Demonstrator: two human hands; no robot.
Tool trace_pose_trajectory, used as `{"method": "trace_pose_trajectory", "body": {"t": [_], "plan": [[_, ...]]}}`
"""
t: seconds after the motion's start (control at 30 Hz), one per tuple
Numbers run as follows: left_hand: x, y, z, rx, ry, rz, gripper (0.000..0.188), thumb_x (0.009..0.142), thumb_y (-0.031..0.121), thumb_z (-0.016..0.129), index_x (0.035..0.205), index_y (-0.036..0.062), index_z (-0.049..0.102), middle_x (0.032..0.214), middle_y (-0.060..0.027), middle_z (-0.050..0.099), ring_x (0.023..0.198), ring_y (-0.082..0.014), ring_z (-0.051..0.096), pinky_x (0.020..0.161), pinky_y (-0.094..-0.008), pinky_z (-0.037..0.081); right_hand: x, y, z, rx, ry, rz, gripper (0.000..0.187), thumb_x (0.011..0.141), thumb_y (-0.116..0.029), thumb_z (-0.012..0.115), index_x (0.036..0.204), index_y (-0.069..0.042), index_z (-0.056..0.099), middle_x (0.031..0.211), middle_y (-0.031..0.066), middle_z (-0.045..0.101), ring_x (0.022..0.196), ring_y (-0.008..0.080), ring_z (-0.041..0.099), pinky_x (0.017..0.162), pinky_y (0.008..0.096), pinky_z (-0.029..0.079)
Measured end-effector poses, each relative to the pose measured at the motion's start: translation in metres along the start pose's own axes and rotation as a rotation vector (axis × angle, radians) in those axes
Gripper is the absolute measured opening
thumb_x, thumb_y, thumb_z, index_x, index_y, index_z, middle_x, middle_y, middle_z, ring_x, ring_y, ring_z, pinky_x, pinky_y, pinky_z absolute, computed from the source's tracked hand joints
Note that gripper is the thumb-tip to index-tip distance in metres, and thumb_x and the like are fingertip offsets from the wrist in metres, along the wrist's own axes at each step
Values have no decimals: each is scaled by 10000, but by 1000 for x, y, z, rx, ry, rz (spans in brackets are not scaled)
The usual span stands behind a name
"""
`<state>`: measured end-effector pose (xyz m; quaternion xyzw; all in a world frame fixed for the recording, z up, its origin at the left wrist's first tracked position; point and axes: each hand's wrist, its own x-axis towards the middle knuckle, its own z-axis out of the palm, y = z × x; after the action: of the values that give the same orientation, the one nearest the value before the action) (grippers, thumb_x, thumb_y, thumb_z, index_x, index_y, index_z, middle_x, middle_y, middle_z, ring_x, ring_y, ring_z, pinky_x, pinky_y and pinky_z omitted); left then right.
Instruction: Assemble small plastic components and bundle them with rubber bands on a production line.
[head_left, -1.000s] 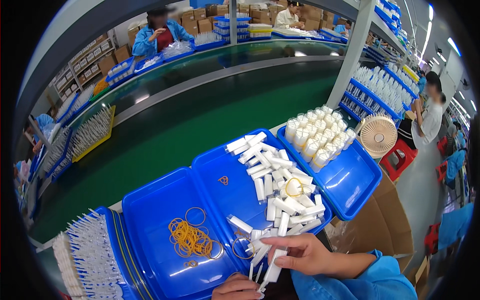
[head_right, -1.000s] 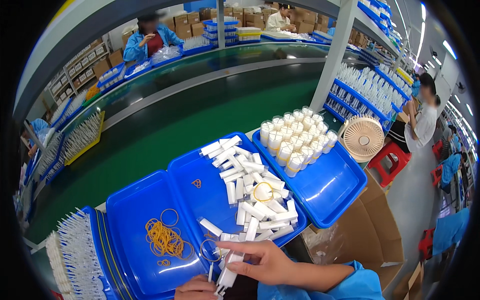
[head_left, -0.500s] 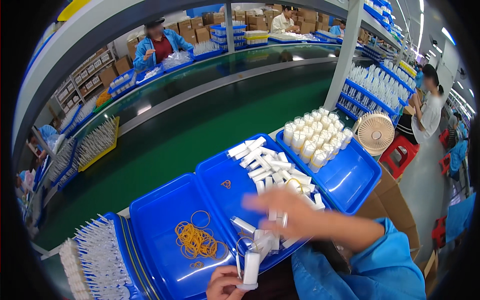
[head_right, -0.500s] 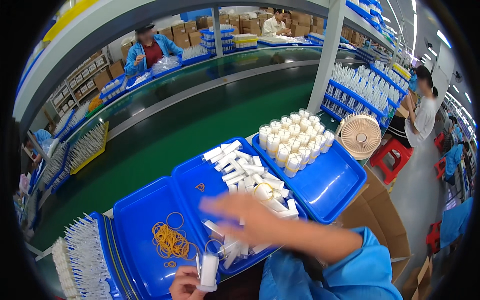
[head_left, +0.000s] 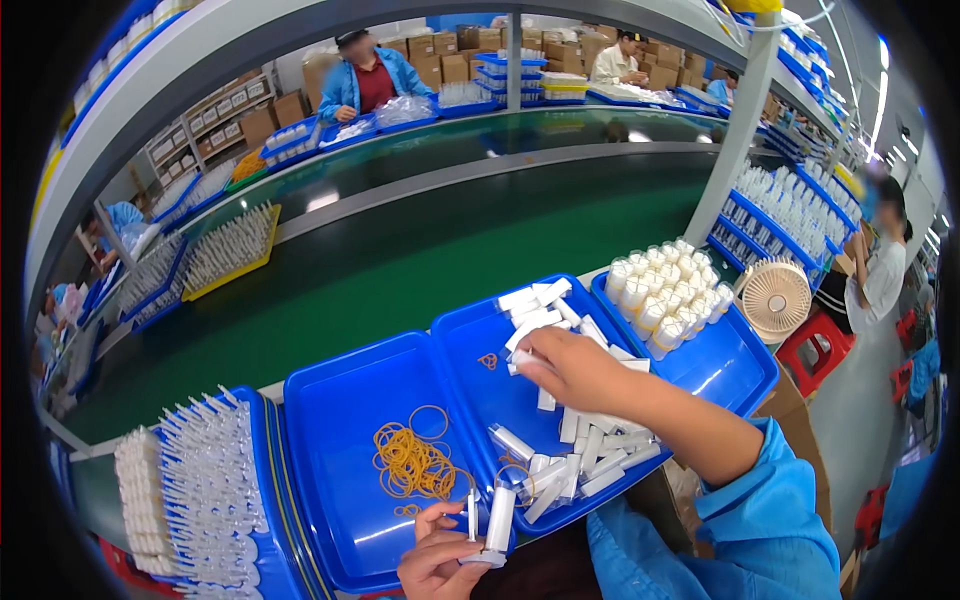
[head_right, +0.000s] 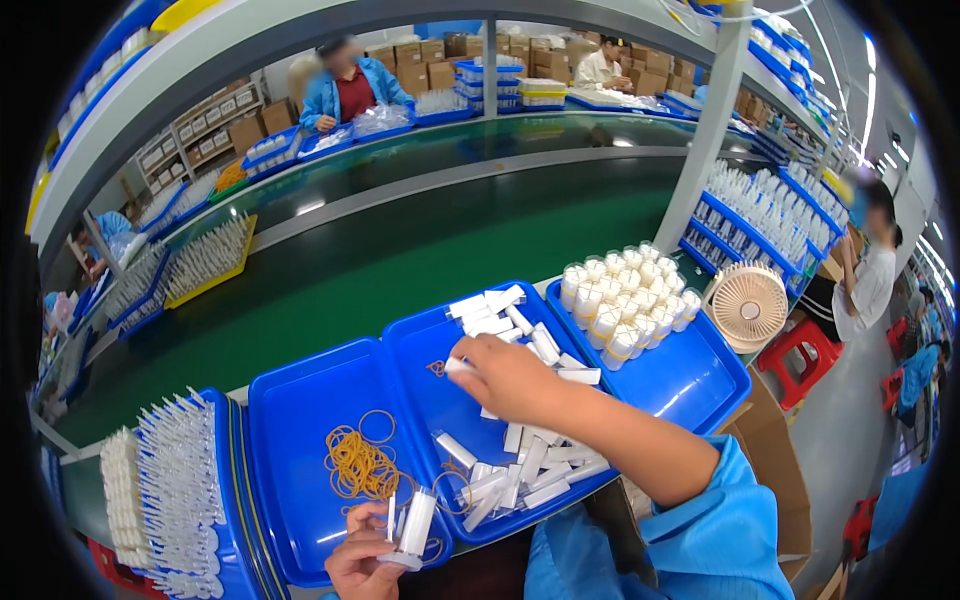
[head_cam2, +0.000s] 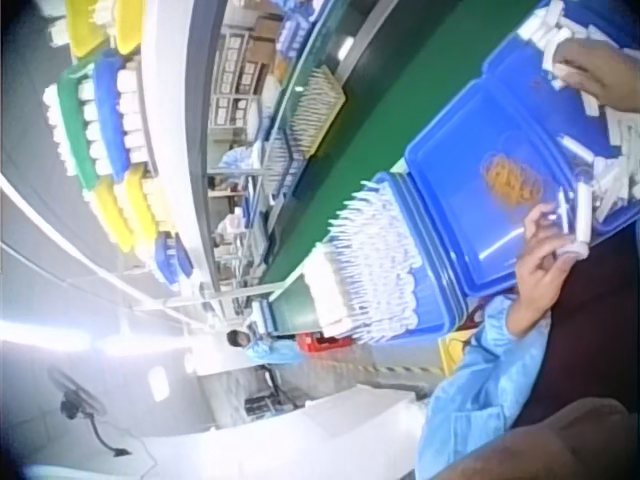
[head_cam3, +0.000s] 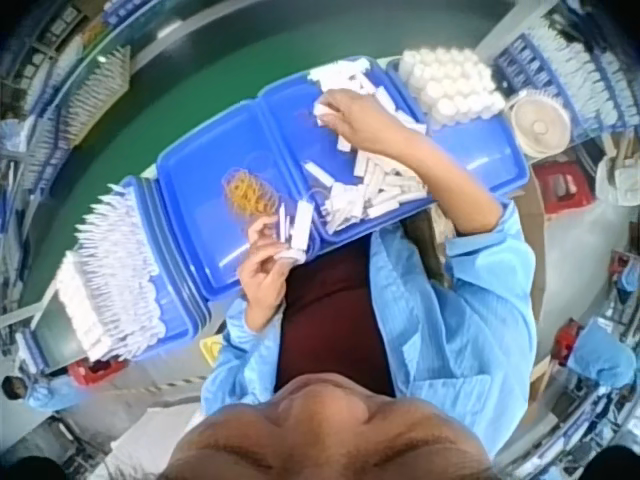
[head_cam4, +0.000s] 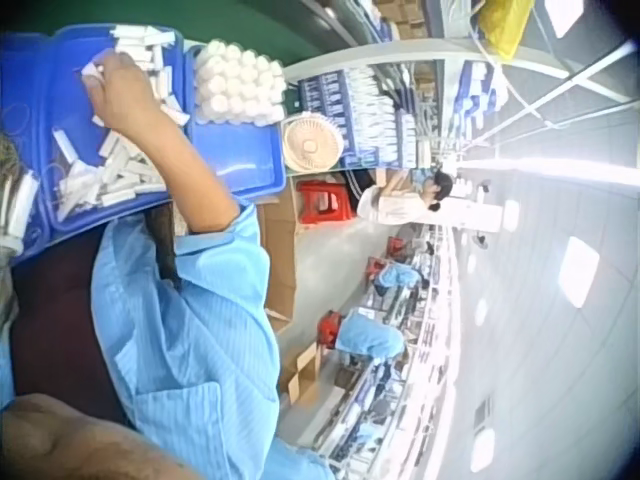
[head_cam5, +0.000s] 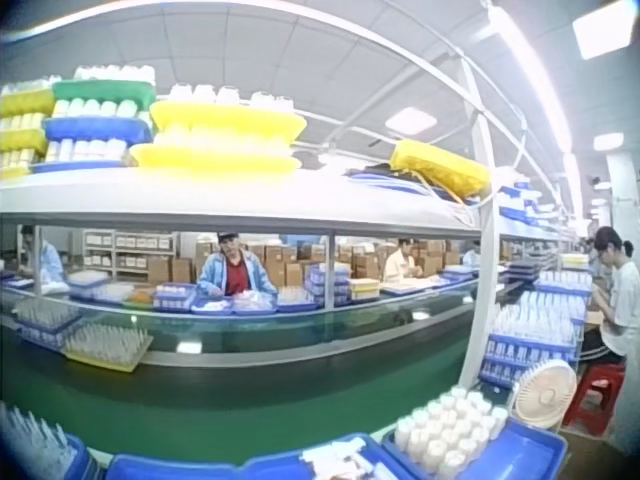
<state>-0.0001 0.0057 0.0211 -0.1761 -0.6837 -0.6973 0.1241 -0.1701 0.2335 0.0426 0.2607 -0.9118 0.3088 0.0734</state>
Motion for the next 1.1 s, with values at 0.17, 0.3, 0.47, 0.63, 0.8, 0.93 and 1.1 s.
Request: {"method": "trace_pose_trajectory", "body": {"t": [0.17,0.3,0.47,0.63,0.8,0.93,1.1], "plan": [[1,-9,0,-3,-58,108,81,761,82,652,831,44,635,832,-78,587,1014,-318,468,840,-427,343,-31,-54,-6,532,-117,115,99,847,-98,563,841,-5,596,816,78,581,666,146,554,625,274,445],[2,-11,3,-9,-81,100,68,782,119,643,803,55,642,815,-68,585,962,-302,470,859,-453,330,-54,-48,-1,761,-138,145,104,850,-98,574,886,-2,591,866,61,580,810,94,554,704,221,443],[6,-11,7,-33,-102,109,107,792,159,637,792,53,646,799,-63,588,918,-284,476,872,-457,320,-71,-56,2,1442,-153,488,139,861,-28,528,1000,-23,544,867,27,534,762,63,529,636,168,409],[6,-9,9,20,-148,122,73,773,140,637,760,72,658,801,-48,596,898,-262,482,871,-453,317,-78,-51,10,1566,-49,527,105,898,-107,483,967,-30,498,797,34,510,579,50,403,493,170,314],[6,-12,9,112,-216,192,34,734,122,647,753,114,674,813,-32,604,891,-266,491,851,-442,321,-75,-52,15,1310,-53,586,133,912,-197,473,840,-86,465,763,-2,473,601,40,395,513,172,313],[3,-13,11,172,-179,173,49,721,124,653,760,138,680,823,-27,605,886,-266,495,840,-436,321,-74,-55,15,1356,-126,609,147,917,-223,471,851,-92,481,728,-35,460,623,19,391,536,175,318],[0,-19,8,189,-230,101,31,723,113,684,750,128,687,817,-7,614,907,-249,467,879,-394,324,-76,-55,6,814,-129,337,168,922,-230,463,872,-72,490,722,-18,491,666,30,431,553,195,337]]}}
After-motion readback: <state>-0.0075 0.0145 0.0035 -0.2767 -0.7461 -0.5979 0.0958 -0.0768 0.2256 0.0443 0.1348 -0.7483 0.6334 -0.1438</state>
